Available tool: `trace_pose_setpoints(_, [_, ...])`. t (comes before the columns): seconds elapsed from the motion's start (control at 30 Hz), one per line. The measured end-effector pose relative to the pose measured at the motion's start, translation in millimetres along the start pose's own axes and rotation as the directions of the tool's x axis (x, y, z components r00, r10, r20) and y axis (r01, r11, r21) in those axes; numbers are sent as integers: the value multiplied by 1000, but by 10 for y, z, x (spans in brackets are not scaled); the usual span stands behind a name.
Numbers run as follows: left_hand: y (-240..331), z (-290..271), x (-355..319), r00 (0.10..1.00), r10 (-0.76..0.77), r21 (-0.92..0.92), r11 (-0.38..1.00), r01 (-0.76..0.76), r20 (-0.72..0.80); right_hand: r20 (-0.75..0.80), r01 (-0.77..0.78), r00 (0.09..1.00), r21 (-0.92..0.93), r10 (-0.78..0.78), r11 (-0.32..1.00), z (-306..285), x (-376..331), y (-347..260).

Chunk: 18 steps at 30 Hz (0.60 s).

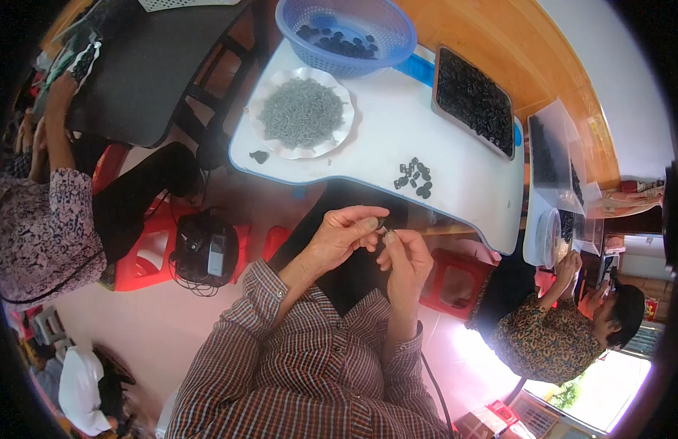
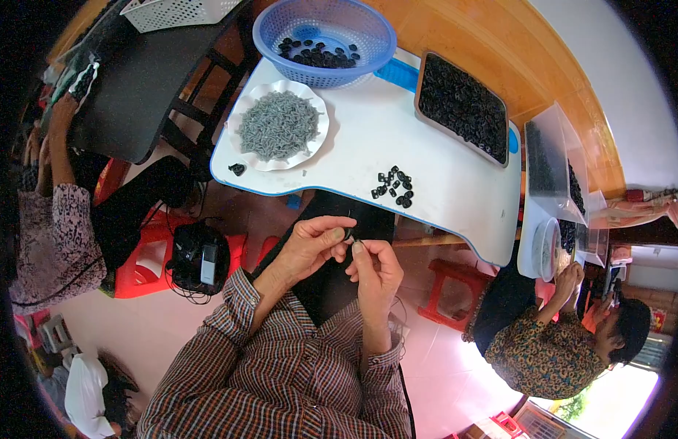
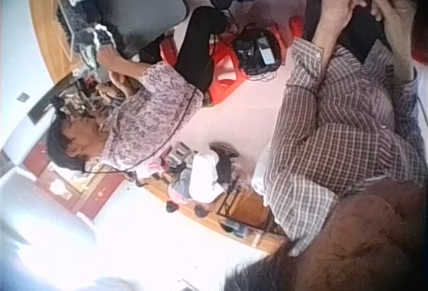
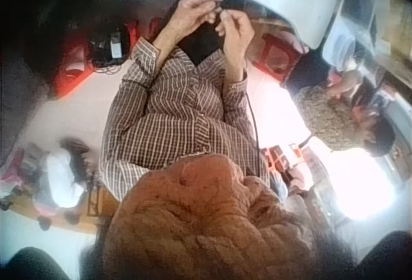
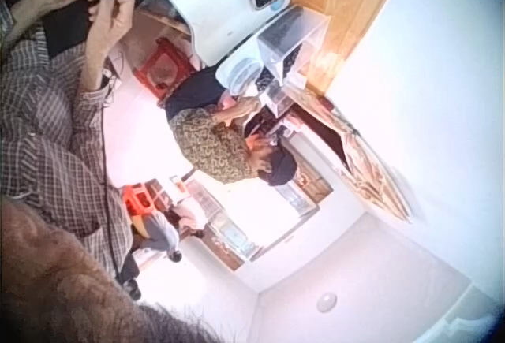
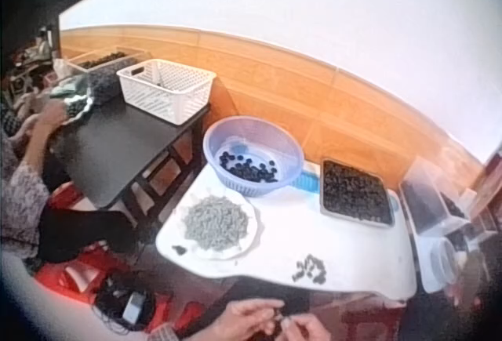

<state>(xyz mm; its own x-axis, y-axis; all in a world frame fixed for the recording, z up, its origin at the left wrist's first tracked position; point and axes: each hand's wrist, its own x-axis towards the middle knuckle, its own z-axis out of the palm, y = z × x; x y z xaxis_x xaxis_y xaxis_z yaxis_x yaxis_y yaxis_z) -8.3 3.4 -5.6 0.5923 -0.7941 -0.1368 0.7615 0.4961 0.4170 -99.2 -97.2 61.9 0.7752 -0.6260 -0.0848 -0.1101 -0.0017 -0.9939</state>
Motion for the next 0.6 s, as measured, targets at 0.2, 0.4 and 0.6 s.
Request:
trace_pose_setpoints(0.2, [-4, 27, -12, 1000, 17, 107, 994, -18, 17, -22, -8, 1000, 6, 8, 1000, -12, -10, -2])
trace_pose_setpoints(0.4, [-3, 23, -14, 998, 62, 157, 985, -66, 30, -12, -20, 1000, 5, 20, 1000, -24, -11, -23])
trace_pose_setpoints(0.6, [26, 34, -24, 997, 67, 254, 964, -76, 41, -13, -24, 1000, 17, 24, 1000, -24, -11, -47])
